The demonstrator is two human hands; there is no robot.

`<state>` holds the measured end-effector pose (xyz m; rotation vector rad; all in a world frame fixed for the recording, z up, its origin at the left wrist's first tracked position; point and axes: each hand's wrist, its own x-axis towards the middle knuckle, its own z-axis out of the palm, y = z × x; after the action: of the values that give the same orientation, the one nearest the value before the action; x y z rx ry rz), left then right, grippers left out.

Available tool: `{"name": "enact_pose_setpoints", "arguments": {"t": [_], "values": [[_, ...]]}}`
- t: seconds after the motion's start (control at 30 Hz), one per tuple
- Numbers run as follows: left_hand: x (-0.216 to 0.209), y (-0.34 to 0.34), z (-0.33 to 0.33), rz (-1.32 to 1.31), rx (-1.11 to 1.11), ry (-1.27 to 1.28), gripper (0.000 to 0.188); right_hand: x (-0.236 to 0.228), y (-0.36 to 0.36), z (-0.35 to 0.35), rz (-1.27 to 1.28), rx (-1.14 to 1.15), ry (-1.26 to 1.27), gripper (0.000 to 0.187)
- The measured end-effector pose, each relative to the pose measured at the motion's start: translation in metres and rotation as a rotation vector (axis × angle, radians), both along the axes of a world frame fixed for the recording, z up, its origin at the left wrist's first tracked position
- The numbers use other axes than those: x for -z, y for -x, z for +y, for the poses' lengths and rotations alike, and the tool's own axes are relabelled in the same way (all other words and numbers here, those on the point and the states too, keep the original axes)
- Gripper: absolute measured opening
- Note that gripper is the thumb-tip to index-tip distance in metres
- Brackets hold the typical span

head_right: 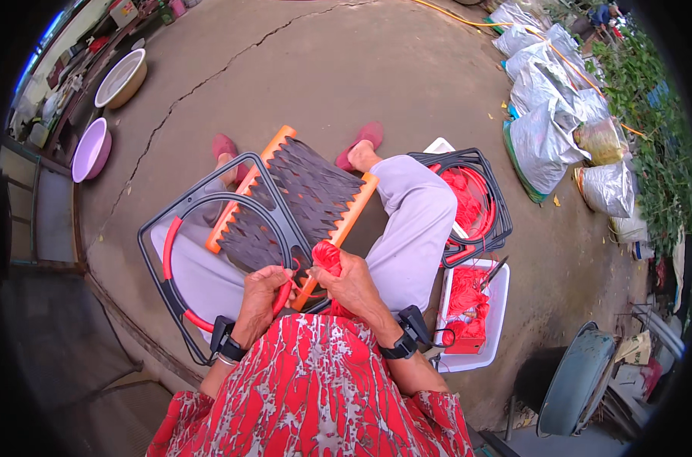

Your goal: Threading and securing red string onto a black plastic frame with internal spikes.

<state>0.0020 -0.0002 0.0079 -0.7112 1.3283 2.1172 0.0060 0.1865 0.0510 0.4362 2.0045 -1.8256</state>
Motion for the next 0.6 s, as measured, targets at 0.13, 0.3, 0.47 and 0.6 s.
{"name": "enact_pose_setpoints", "arguments": {"t": [0.13, 0.3, 0.47, 0.6], "values": [[0.002, -0.003, -0.004, -0.003, -0.017, 0.014, 0.01, 0.003, -0.002, -0.008, -0.013, -0.115, -0.009, 0.023], [0.005, -0.005, -0.003, 0.02, -0.041, 0.087, 0.011, 0.0, -0.009, -0.03, 0.14, -0.281, -0.205, 0.027], [-0.001, -0.004, -0.006, 0.021, -0.001, 0.057, 0.011, -0.005, -0.001, -0.016, 0.038, -0.111, -0.029, 0.02], [-0.001, -0.002, -0.005, 0.011, -0.001, 0.07, 0.011, -0.026, 0.004, -0.003, -0.03, -0.128, 0.016, 0.016]]}}
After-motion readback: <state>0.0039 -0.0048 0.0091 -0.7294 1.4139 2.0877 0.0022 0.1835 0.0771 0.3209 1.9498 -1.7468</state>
